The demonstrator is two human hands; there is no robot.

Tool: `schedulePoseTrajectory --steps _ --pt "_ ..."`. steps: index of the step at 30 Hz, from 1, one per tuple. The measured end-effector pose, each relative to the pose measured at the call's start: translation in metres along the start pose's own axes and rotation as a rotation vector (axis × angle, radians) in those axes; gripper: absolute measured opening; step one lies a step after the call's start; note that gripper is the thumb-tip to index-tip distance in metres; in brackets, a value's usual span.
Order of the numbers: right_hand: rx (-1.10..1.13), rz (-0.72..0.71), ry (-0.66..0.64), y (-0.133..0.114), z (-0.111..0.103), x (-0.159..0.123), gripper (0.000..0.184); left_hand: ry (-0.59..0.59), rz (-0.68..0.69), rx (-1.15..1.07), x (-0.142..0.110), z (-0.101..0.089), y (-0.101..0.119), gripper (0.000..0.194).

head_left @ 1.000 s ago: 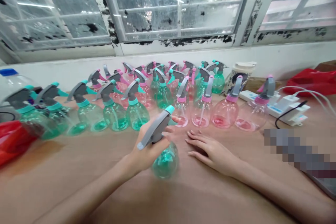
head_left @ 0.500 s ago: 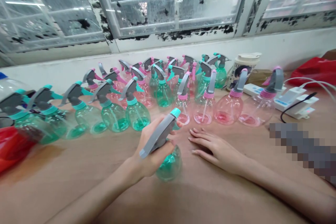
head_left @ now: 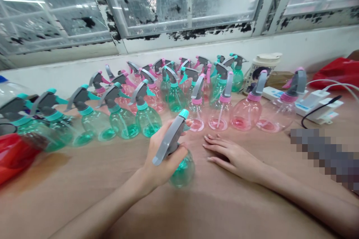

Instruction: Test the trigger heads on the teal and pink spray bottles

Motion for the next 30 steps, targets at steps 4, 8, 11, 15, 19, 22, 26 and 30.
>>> schedulePoseTrajectory --steps 4,8,11,15,19,22,26,30 --pt "-0.009 0.005 -0.009 0.0003 -0.0002 0.0000 0.042 0.014 0.026 -0.011 -0.0007 0.0002 0.0012 0.037" --pt "0.004 0.000 0.000 0.0005 0.0002 -0.0001 0.042 0.020 0.046 0.001 -0.0004 0.0005 0.0035 0.036" --pt "0.003 0.003 -0.005 0.0003 0.0001 -0.0001 0.042 0.020 0.046 0.002 -0.0003 0.0007 0.0042 0.036" --pt "-0.007 0.011 -0.017 0.0000 -0.0003 0.0001 0.042 0.013 0.045 -0.006 -0.0007 0.0006 0.0042 0.033" --pt "-0.002 0.002 -0.013 0.0000 -0.0004 0.0001 0.043 0.013 0.048 0.001 -0.0017 0.0008 0.0042 0.032" --pt "0.004 -0.002 0.001 0.0001 -0.0003 -0.0001 0.042 0.014 0.035 0.007 -0.0019 0.0012 0.0045 0.032" --pt "-0.002 0.002 0.002 0.0003 -0.0003 -0.0001 0.042 0.010 0.031 0.008 -0.0005 0.0002 0.0039 0.029" --pt "-0.032 0.008 -0.026 0.0004 -0.0004 0.0000 0.043 -0.037 0.050 -0.031 0.0018 -0.0031 0.0022 0.018"
Point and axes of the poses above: each hand's wrist, its own x-axis towards the middle knuckle, its own z-axis out of the palm, y = z × x, the point moved 1 cm from there along x, towards the middle knuckle, and after that the axes turned 7 degrees about -y, right-handed, at the moved point
